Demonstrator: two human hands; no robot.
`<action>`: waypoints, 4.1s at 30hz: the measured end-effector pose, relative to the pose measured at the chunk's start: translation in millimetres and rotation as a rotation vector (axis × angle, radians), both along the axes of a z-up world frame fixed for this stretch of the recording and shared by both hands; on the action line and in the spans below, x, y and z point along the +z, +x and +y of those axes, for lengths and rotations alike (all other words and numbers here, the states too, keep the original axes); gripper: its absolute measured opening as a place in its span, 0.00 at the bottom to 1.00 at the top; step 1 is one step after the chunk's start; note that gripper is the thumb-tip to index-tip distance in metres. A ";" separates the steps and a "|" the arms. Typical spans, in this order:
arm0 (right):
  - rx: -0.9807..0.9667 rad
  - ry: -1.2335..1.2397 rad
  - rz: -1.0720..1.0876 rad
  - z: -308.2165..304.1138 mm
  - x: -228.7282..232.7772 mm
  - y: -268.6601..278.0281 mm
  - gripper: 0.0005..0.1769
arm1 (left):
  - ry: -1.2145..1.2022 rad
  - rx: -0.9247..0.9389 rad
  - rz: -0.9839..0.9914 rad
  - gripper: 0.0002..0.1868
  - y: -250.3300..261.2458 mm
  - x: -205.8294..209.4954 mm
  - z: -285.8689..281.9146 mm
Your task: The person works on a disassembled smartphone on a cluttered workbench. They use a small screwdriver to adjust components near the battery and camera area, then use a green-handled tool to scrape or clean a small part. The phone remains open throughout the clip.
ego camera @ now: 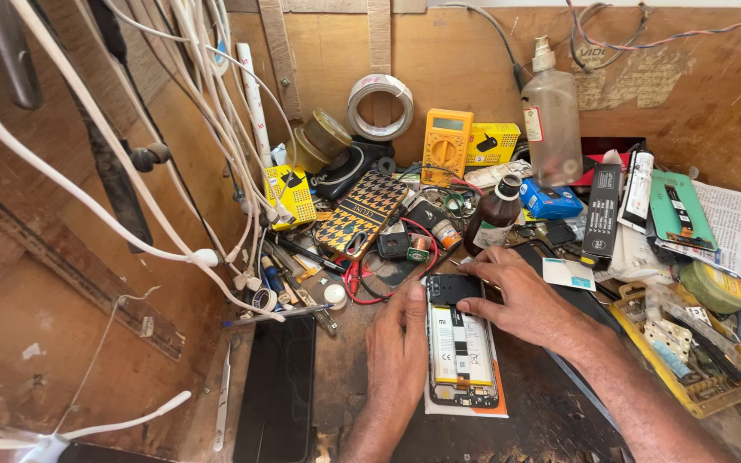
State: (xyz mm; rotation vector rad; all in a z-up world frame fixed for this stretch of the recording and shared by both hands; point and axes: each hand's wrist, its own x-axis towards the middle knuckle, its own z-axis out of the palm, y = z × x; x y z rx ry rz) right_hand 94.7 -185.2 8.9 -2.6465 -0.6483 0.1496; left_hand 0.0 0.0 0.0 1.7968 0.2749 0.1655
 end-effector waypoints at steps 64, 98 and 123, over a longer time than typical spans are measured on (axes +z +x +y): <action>0.094 0.082 -0.446 23.9 -29.1 -55.8 0.30 | 0.111 -0.023 -0.300 0.37 3.0 -32.4 -8.4; -0.338 0.857 -0.448 6.0 -26.1 -64.9 0.19 | 0.653 0.009 -0.049 0.58 -34.0 17.9 -56.6; -0.451 0.860 -0.349 2.2 -37.8 -54.1 0.19 | 0.228 -0.155 0.355 0.27 39.7 -24.4 -6.9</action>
